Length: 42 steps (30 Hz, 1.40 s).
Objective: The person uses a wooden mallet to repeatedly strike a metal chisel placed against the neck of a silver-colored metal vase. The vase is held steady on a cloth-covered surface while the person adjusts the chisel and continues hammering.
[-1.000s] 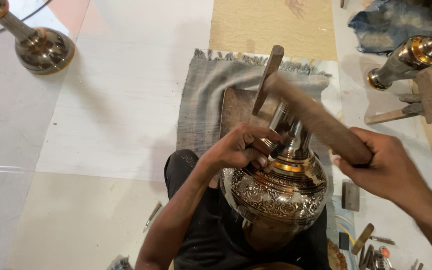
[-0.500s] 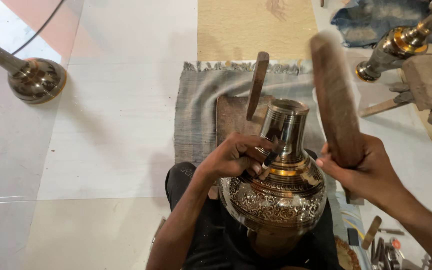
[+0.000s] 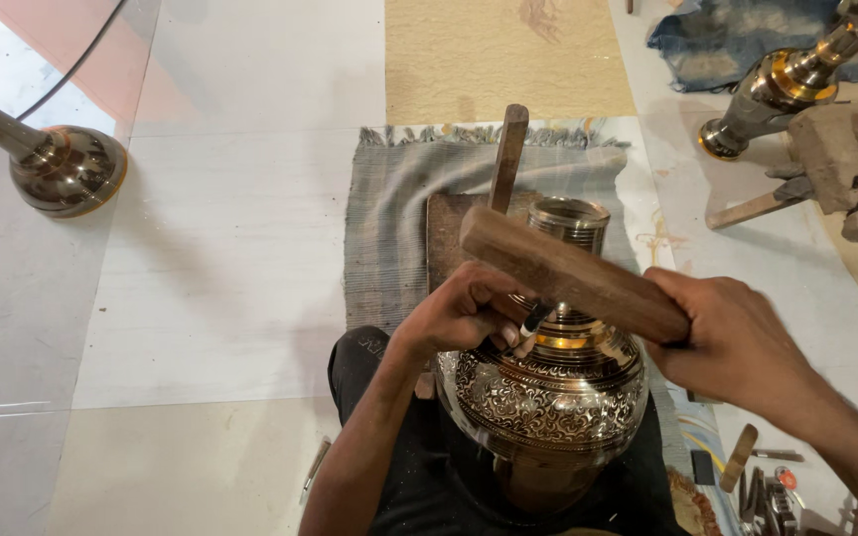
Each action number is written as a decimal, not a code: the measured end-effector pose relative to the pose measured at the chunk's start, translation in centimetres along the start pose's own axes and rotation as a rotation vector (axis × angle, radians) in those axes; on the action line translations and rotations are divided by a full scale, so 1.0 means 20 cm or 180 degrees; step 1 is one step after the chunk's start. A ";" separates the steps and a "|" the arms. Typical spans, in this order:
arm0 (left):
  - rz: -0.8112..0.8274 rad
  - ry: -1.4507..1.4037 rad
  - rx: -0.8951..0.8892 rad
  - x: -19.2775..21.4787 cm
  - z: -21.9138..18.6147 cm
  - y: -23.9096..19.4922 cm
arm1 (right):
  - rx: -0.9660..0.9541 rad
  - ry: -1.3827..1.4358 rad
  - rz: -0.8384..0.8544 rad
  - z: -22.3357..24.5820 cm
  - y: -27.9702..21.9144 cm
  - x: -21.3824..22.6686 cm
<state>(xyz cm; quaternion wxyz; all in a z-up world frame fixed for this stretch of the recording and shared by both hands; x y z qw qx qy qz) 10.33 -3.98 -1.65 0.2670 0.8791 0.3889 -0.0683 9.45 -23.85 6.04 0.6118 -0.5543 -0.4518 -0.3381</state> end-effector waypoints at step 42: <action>-0.0506 0.0376 0.0251 0.04 -0.01 -0.06 | 0.0332 0.0205 0.0071 0.06 0.12 0.08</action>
Point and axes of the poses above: each hand's wrist, its own y-axis towards the middle knuckle, its own x-axis out of the back of the hand, z = x × y, the point moved 10 cm from there along y, towards the middle knuckle, and after that the axes turned 14 degrees about -y, right-handed, at the moved point
